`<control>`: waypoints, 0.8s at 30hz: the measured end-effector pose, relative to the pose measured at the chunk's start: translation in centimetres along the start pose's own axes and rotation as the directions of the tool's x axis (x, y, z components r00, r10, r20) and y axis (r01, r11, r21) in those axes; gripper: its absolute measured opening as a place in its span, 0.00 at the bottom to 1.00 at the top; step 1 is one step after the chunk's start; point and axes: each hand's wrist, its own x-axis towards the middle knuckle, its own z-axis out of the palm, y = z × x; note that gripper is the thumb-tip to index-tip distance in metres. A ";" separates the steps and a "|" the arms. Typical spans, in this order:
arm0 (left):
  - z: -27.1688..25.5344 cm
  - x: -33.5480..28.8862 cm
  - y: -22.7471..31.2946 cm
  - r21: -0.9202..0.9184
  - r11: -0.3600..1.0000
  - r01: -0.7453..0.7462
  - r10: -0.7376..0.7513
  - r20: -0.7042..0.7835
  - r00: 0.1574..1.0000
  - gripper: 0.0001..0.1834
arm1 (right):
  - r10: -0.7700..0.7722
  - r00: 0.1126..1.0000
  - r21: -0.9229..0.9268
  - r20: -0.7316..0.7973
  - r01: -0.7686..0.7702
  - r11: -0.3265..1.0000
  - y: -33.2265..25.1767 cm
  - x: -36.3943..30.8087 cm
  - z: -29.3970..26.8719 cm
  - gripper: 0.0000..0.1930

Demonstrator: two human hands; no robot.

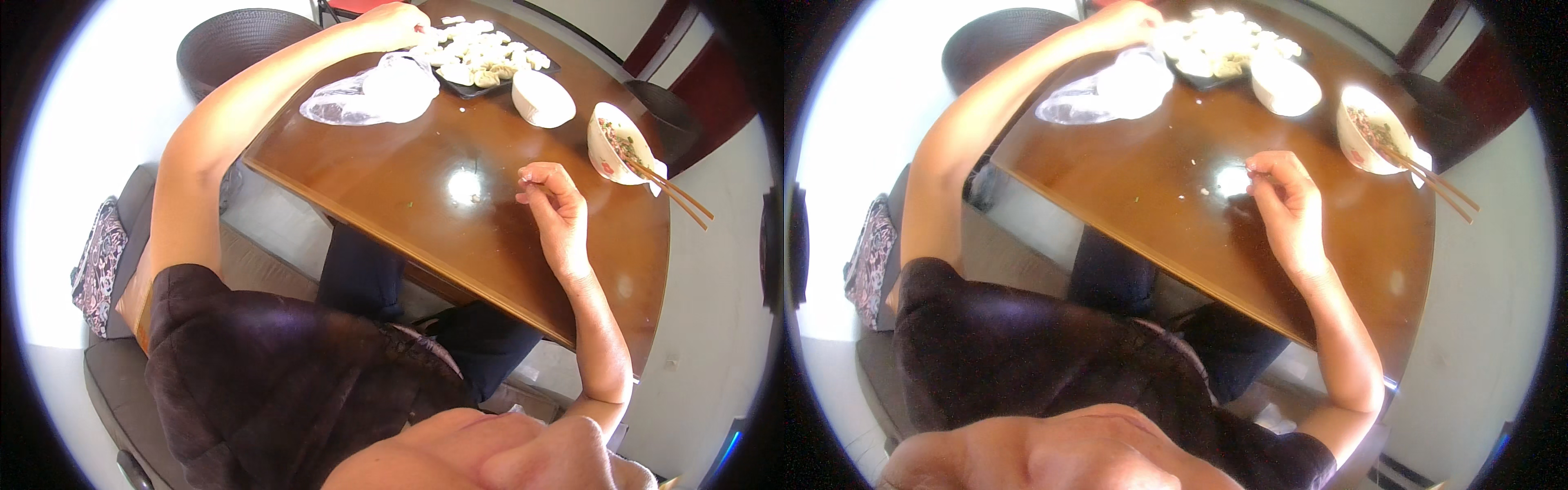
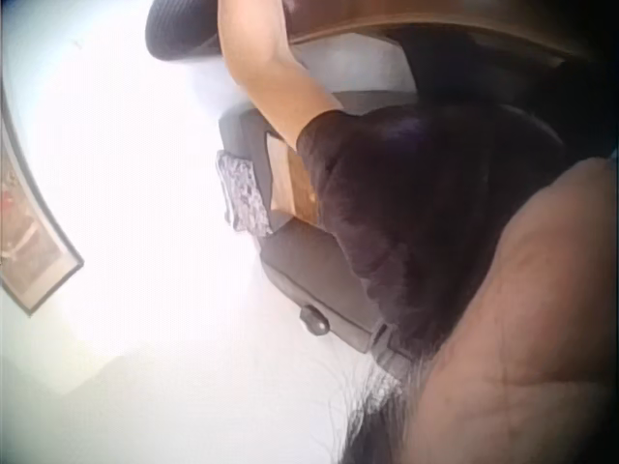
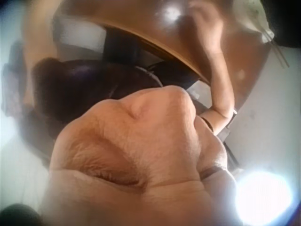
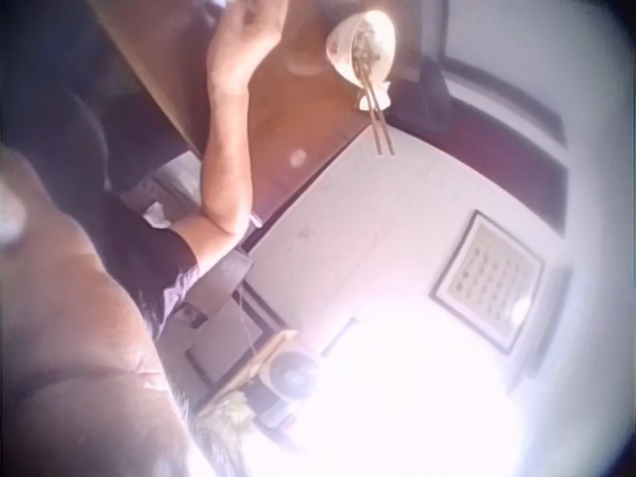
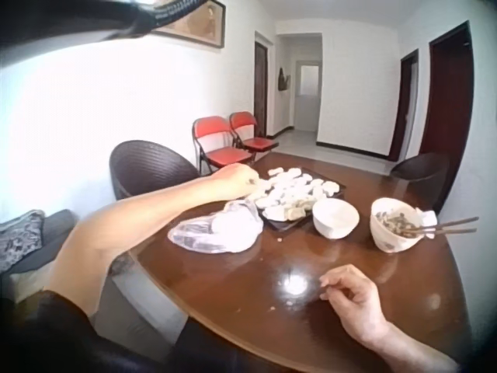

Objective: The person prepares dumplings by placing a portion of meat filling onto a dough wrapper using chopsticks and then folding the wrapper to seal it.

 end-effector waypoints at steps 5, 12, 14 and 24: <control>-1.3 -1.8 1.3 -0.026 0.999 -0.037 0.038 0.044 0.998 0.13 | 0.028 1.000 -0.032 0.000 -0.028 0.999 0.4 -0.2 -0.2 0.06; 1.8 2.7 3.7 -0.037 0.998 -0.048 0.049 0.035 0.998 0.09 | 0.010 1.000 -0.034 -0.011 -0.011 0.999 0.1 0.1 0.0 0.06; 3.6 4.2 3.7 -0.077 0.995 -0.063 0.063 -0.003 0.998 0.09 | 0.020 1.000 -0.050 -0.013 -0.021 0.999 0.1 0.2 -0.1 0.07; 7.8 8.0 2.7 -0.012 0.979 -0.204 0.205 0.070 0.976 0.09 | 0.154 0.988 -0.033 0.013 -0.154 0.988 0.2 0.2 -0.9 0.08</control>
